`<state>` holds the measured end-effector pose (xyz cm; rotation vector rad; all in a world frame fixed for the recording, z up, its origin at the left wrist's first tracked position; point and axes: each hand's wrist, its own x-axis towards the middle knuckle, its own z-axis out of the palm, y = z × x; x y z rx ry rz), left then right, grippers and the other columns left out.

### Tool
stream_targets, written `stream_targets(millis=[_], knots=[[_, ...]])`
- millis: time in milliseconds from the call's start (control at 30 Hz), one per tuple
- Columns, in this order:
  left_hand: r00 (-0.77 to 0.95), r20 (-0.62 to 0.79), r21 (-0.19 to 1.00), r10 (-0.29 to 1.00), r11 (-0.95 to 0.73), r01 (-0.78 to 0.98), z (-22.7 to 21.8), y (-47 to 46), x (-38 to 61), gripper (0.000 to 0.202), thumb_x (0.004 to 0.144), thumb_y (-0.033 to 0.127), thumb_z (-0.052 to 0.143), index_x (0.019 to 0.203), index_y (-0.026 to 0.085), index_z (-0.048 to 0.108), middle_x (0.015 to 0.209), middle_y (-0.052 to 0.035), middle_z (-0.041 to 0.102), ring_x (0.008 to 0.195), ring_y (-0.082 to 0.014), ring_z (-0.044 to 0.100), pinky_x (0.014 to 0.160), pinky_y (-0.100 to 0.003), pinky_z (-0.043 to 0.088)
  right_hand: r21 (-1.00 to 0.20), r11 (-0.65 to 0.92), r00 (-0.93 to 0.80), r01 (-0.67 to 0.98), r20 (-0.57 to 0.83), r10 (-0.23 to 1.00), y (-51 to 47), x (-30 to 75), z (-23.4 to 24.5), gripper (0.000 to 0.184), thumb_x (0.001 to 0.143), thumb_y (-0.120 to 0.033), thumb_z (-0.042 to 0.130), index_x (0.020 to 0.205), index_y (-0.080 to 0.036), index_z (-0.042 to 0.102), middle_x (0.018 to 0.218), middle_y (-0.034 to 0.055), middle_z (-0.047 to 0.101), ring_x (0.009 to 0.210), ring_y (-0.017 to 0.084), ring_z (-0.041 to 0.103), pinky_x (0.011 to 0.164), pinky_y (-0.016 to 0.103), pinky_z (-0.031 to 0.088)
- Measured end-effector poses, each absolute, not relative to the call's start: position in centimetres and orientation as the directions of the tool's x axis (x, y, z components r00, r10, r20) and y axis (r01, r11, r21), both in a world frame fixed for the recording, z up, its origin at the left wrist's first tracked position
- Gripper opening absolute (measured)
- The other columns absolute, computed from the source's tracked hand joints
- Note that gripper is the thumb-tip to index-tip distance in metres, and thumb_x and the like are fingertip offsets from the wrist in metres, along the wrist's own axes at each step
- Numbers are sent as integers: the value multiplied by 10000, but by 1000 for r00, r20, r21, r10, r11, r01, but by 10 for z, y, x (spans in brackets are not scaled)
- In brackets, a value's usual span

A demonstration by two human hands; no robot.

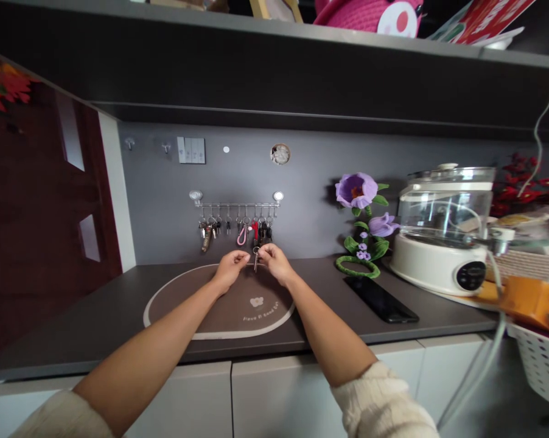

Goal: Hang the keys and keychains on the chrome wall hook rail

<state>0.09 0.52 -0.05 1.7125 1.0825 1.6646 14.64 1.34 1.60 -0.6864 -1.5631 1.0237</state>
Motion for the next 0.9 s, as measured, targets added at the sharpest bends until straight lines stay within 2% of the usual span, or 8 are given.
stream_targets(millis=[167, 367, 533, 700, 900], knots=[[-90, 547, 829, 832, -523, 199, -5, 8, 0, 184, 661, 314, 565, 729, 146, 598, 705, -34, 616, 654, -128, 531, 667, -262, 404, -886, 429, -146, -178, 455, 879, 19, 157, 33, 245, 661, -374, 582, 731, -187, 440, 700, -12, 518, 662, 95, 524, 648, 253, 454], [-83, 521, 848, 850, -503, 170, -10, 12, 1, 197, 653, 315, 562, 717, 132, 598, 679, -34, 601, 642, -128, 519, 654, -256, 390, -913, 361, -39, -191, 375, 926, 43, 174, 72, 107, 774, -222, 447, 683, -168, 435, 616, -1, 542, 578, 97, 546, 578, 260, 472], [-94, 507, 858, 857, -490, 156, -10, 13, 2, 168, 654, 281, 550, 700, 125, 592, 639, -27, 585, 600, -120, 500, 628, -253, 380, -936, 321, 55, -146, 316, 947, 63, 177, 97, 151, 778, -103, 394, 647, -148, 455, 548, -4, 515, 542, 89, 541, 573, 276, 492], [-111, 503, 861, 857, -486, 151, -11, 14, 2, 156, 652, 273, 550, 693, 128, 590, 623, -22, 578, 582, -117, 489, 607, -250, 373, -959, 271, 100, -81, 263, 960, 74, 172, 110, 147, 758, -75, 417, 638, -142, 471, 518, -2, 515, 493, 80, 516, 548, 275, 496], [-117, 493, 868, 862, -477, 140, -11, 15, 2, 145, 658, 260, 548, 689, 125, 590, 608, -14, 560, 574, -109, 477, 590, -238, 365, -981, 187, 122, -56, 179, 976, 85, 168, 111, 115, 752, -120, 476, 640, -145, 468, 494, -15, 505, 484, 68, 507, 537, 253, 491]])
